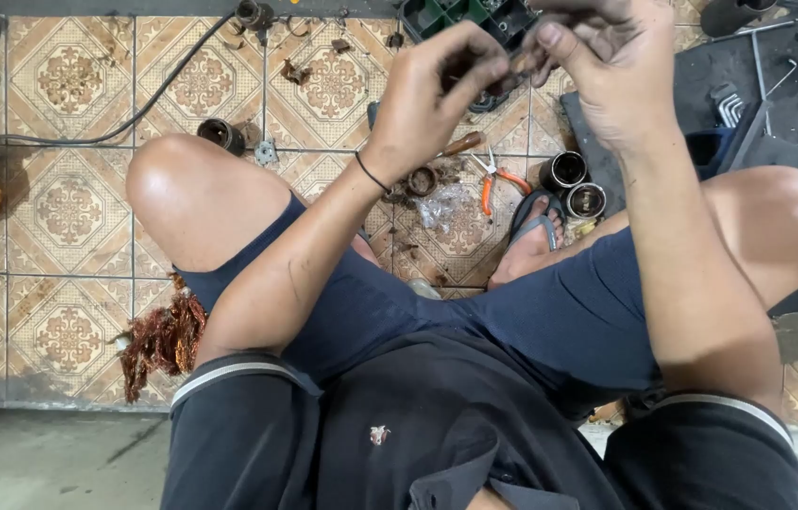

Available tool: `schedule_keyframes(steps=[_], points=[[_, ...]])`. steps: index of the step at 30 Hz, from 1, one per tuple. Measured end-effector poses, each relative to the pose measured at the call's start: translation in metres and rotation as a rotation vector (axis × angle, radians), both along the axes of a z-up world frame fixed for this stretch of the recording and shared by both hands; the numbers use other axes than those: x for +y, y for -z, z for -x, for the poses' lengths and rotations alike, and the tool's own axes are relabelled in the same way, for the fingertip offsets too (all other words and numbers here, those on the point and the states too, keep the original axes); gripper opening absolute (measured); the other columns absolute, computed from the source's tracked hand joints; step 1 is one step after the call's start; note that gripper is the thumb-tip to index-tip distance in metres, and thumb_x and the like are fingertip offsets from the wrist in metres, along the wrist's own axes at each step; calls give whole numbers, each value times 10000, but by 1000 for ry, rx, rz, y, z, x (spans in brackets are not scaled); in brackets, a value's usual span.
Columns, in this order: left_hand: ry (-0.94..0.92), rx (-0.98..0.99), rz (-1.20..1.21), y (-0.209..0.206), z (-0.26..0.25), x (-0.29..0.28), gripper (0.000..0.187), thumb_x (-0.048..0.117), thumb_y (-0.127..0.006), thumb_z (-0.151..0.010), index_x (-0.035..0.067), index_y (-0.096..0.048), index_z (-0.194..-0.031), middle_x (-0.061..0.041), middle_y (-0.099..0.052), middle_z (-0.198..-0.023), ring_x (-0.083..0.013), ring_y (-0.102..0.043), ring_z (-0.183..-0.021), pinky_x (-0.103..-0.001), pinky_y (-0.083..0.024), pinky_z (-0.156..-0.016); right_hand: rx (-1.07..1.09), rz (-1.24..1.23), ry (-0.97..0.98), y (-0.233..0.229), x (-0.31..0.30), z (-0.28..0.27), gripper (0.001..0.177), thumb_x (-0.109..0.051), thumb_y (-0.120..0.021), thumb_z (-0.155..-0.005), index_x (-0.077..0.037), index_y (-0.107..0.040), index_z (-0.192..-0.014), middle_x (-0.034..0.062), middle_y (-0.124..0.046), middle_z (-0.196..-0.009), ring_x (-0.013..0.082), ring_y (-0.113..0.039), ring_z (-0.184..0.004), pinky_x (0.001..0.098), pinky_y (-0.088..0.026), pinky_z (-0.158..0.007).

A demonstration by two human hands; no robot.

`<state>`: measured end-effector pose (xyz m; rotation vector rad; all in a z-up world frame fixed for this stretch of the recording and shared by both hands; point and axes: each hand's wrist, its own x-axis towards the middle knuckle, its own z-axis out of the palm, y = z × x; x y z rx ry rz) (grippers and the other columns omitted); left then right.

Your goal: The person sits on the floor and uses their hands to separate and clean copper wire from small electrical components. They repeatedly pull the wire apart and place the cleaned pieces on the floor.

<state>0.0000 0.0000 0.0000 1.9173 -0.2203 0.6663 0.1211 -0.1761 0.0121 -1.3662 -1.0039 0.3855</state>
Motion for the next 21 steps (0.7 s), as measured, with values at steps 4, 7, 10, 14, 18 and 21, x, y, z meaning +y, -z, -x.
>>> schedule_keyframes(steps=[4, 7, 10, 14, 18, 21], points=[[-55, 22, 158, 6, -2, 1, 116, 176, -612, -1018, 66, -643, -998, -50, -706, -905, -138, -701, -794, -233, -603, -694, -40, 39, 25, -2, 0, 1, 149, 39, -668, -1162, 88, -578, -1270, 206, -667, -1094, 247, -690, -881, 319, -628, -766], [-46, 27, 218, 5, -1, 1, 142, 196, -612, -1015, 62, -650, -992, -55, -715, -894, -144, -713, -780, -241, -622, -686, -147, 165, 33, -8, 3, 10, 169, 150, -727, -1095, 122, -659, -1248, 217, -701, -1082, 243, -712, -946, 280, -623, -879], [-46, 47, 215, 4, 0, -2, 125, 187, -619, -1011, 66, -650, -1001, -47, -698, -909, -137, -682, -818, -237, -602, -719, -82, 130, 20, -1, 8, 11, 199, 77, -784, -1048, 108, -664, -1204, 199, -707, -1069, 221, -722, -929, 256, -635, -881], [-52, 4, 137, 0, 2, -4, 112, 154, -611, -1015, 58, -628, -961, -43, -683, -858, -139, -676, -770, -251, -594, -680, -132, 121, 66, 2, 12, 16, 207, 13, -761, -1072, 47, -677, -1258, 137, -697, -1085, 174, -685, -981, 245, -601, -892], [-213, -51, -244, 23, -9, -1, 55, 5, -664, -972, 25, -650, -1021, -107, -768, -907, -191, -787, -743, -248, -677, -641, -459, 143, 255, 8, 18, 16, 226, -73, -770, -1087, 34, -694, -1272, 162, -630, -1126, 258, -621, -1033, 369, -558, -929], [-344, -104, -484, 40, -10, -3, 118, -26, -630, -960, 34, -617, -1061, -90, -742, -835, -186, -719, -625, -278, -598, -480, -607, 224, 369, 14, 21, 21, 400, -294, -784, -1099, 82, -739, -1227, 121, -609, -946, 167, -507, -761, 292, -419, -586]])
